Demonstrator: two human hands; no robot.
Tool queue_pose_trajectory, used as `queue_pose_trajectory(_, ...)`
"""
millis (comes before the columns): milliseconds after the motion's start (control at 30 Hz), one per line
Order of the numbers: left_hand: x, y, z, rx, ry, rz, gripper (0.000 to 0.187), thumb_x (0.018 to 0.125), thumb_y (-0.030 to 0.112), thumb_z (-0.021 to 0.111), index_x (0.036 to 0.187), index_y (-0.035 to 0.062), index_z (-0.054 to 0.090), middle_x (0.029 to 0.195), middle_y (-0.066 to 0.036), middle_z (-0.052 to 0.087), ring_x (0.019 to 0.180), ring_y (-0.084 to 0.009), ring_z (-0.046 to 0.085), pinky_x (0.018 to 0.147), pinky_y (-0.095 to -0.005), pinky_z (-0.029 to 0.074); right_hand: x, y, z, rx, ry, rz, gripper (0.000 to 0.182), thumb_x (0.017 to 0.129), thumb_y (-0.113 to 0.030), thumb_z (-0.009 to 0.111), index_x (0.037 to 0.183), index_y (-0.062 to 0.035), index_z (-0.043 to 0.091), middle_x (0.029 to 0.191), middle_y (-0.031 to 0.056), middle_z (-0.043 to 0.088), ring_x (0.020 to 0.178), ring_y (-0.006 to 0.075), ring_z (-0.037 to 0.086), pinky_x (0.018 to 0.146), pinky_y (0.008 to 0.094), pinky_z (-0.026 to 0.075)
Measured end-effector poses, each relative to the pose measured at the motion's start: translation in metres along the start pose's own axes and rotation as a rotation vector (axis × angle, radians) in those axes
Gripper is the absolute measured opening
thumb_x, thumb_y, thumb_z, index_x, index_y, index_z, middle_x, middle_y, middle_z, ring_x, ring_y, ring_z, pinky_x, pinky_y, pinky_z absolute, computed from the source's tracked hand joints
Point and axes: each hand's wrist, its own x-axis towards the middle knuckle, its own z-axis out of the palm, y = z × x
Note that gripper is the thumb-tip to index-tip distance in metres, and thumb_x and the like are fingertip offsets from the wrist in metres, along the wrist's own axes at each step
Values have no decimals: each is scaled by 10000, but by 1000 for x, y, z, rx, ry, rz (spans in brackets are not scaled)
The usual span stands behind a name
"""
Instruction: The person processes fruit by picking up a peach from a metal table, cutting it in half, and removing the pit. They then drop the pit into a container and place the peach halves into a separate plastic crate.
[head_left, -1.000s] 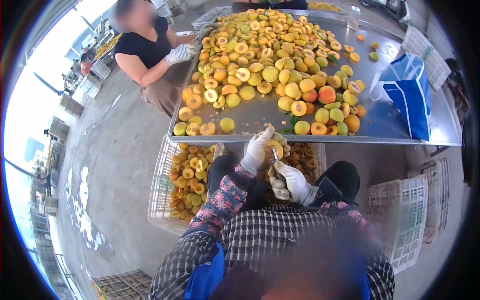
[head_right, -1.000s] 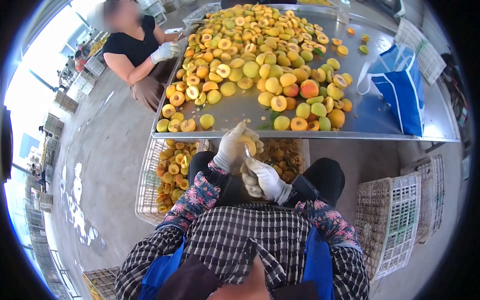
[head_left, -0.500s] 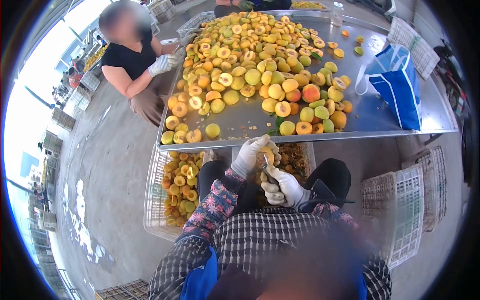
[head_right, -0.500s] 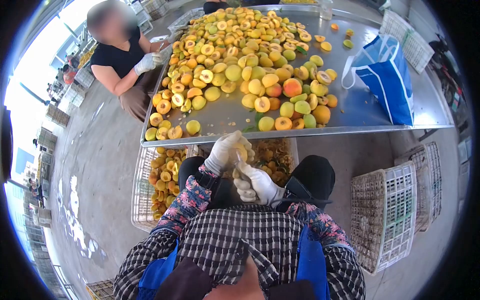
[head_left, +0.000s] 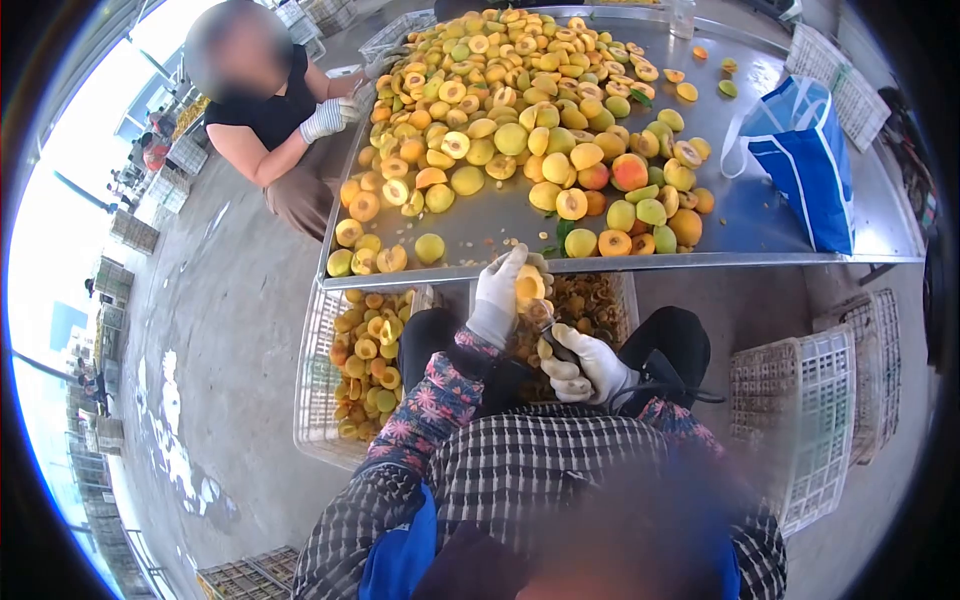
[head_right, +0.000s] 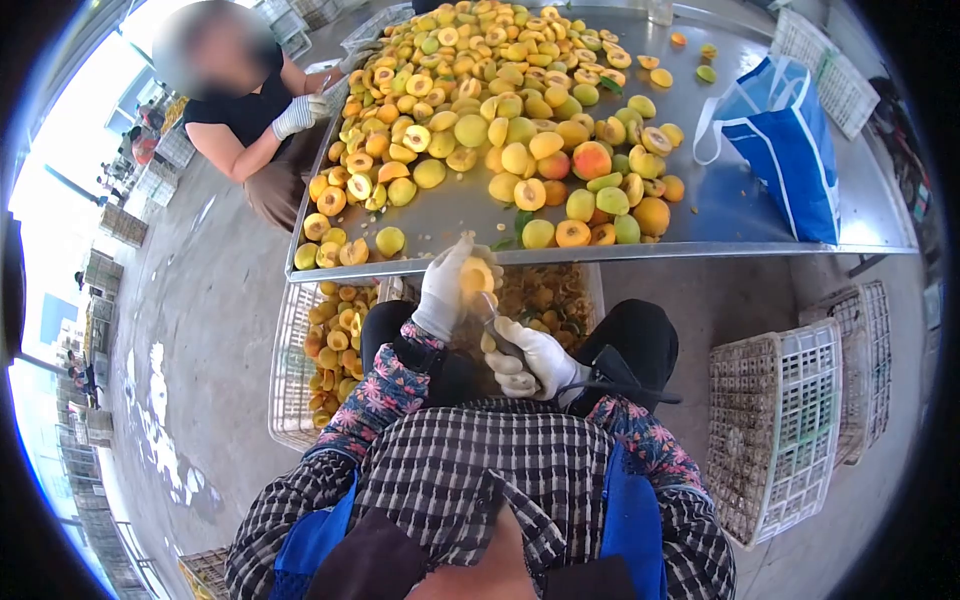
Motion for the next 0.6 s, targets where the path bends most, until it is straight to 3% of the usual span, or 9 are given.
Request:
queue_pose_trajectory(167,-5,19,-22,15,31,155,291,965,270,579,878,4,657,791,-81,667,680,-186,653,614,-297,541,-11,3,-12,-621,408,-108,282,1011,-373,455,1020,-95,502,627,10,499,485,107,468,446,264,370)
queue_pose_trajectory(233,-19,45,-43,363,274,407,249,945,215,586,945,-13,687,820,-76,682,743,-138,631,652,-264,508,-14,2,-15,-1022,544,-115,285,1003,-348,473,1045,-67,497,659,76,553,547,186,550,495,325,423)
queue_pose_trajectory(267,-17,57,-76,646,289,492,250,923,214,609,984,-12,695,825,-86,691,751,-146,628,668,-290,505,-19,3,-18,-1225,614,-116,288,998,-335,482,1057,-53,495,675,109,580,579,225,592,520,356,449)
queue_pose_trajectory(300,-12,66,-108,971,402,597,245,908,210,625,995,-9,689,835,-120,698,738,-164,629,683,-305,499,-14,16,-62,-1539,644,-222,314,981,-306,508,1102,-18,477,760,232,617,733,380,636,625,453,473)
queue_pose_trajectory(367,-14,90,-147,1349,518,530,314,887,308,626,1029,36,693,947,-172,690,830,-304,662,780,-380,503,-20,14,-52,-1553,639,-147,313,975,-294,515,1111,-15,477,797,274,611,778,439,614,652,482,465)
queue_pose_trajectory(400,-25,103,-144,1602,596,401,366,863,351,631,1094,71,679,1044,-179,666,972,-346,626,807,-413,498,-22,12,-45,-1573,630,-136,314,974,-290,517,1119,-14,478,800,274,613,781,445,614,652,483,464)
queue_pose_trajectory(467,-23,99,-140,2044,787,673,412,846,353,645,1170,98,648,1099,-179,647,1058,-317,597,864,-408,483,-21,7,-33,-1565,610,-121,317,972,-284,522,1132,-14,482,802,273,618,783,446,617,652,482,463)
queue_pose_trajectory(567,18,96,-105,1741,327,801,454,846,362,644,1234,128,611,1119,-159,647,1140,-270,565,967,-446,429,-16,5,-34,-1507,577,-110,345,968,-284,534,1178,-16,476,828,270,628,810,421,635,666,474,469)
queue_pose_trajectory(600,19,97,-104,1739,329,804,454,846,362,644,1234,128,611,1119,-159,647,1140,-270,565,967,-446,429,-10,10,-56,-1511,564,-118,373,965,-286,541,1214,-18,466,854,272,634,839,406,645,683,469,473)
